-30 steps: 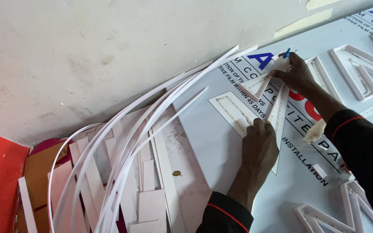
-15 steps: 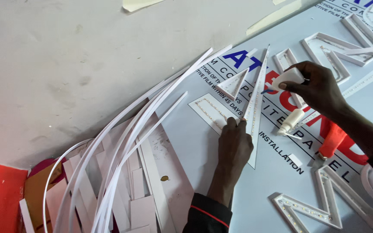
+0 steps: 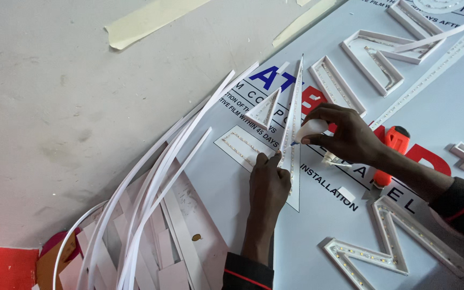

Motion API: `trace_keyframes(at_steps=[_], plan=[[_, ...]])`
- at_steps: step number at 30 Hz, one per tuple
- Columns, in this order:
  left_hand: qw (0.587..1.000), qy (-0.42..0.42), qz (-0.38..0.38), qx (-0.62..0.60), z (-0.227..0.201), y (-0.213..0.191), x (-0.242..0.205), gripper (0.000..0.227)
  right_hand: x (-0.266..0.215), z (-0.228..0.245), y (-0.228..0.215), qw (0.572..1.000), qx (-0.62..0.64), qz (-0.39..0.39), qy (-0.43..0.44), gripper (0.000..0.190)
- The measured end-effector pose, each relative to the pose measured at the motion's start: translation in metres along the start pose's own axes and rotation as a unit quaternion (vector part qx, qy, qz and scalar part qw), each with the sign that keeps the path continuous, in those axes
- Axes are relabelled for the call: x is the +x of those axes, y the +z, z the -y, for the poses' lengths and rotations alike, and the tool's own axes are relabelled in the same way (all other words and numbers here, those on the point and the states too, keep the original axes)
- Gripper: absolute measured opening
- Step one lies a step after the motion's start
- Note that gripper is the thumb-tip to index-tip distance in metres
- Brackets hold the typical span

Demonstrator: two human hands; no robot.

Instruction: The person assembles a white acrylic letter 'A' by applying glue to its edges and attaching LED strips. They then use a utility knife to trim excess material from the letter's corners and apply glue to a separate acrylic strip.

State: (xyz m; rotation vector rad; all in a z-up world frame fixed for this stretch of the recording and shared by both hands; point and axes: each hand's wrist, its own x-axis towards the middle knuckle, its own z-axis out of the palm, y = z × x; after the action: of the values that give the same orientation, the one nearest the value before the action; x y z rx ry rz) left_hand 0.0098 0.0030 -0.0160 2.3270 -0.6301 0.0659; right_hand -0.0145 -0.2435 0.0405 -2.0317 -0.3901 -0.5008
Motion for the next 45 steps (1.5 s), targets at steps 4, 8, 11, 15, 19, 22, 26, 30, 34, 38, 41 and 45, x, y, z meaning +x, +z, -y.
trace_keyframes(at_steps=[4,8,11,15,19,22,26,30,34,38,41,45], plan=[[1.000,0.014,-0.013,0.004,0.002,0.003,0.000,0.049,-0.002,0.000,0.005,1.000,0.007,-0.003,-0.015,0.031],[1.000,0.015,-0.012,0.015,0.003,0.004,0.001,0.049,-0.001,0.003,0.008,1.000,-0.002,0.003,-0.016,0.031],[1.000,0.013,-0.016,0.010,0.004,0.005,0.001,0.050,-0.002,0.000,0.008,1.000,-0.003,0.000,-0.019,0.031],[1.000,0.014,-0.021,-0.002,0.005,0.005,-0.001,0.048,-0.004,-0.007,0.009,0.999,-0.019,-0.011,-0.036,0.027],[1.000,0.020,-0.014,0.011,0.005,0.004,0.003,0.047,-0.001,-0.005,0.005,0.999,-0.023,-0.004,-0.047,0.031],[1.000,-0.001,-0.009,0.005,0.005,0.004,0.001,0.047,-0.002,-0.004,0.007,0.999,-0.025,-0.041,-0.026,0.027],[1.000,0.004,-0.012,0.007,0.007,0.005,0.002,0.046,-0.002,-0.018,0.007,0.997,-0.032,-0.058,-0.031,0.027],[1.000,0.006,-0.010,0.006,0.010,0.005,0.004,0.044,0.001,-0.022,0.008,0.996,-0.028,-0.077,-0.022,0.028],[1.000,-0.002,-0.006,0.012,0.003,0.004,0.002,0.043,0.008,-0.037,0.006,0.995,-0.038,-0.085,-0.024,0.026],[1.000,0.004,-0.011,0.009,0.002,0.001,0.002,0.041,0.014,-0.059,0.002,0.993,-0.051,-0.098,-0.040,0.030],[1.000,0.017,-0.008,0.014,0.007,0.004,0.005,0.040,0.016,-0.069,0.000,0.992,-0.052,-0.103,-0.040,0.032],[1.000,0.006,-0.002,0.009,0.000,0.000,0.002,0.041,0.016,-0.065,0.001,0.991,-0.064,-0.120,-0.012,0.032]])
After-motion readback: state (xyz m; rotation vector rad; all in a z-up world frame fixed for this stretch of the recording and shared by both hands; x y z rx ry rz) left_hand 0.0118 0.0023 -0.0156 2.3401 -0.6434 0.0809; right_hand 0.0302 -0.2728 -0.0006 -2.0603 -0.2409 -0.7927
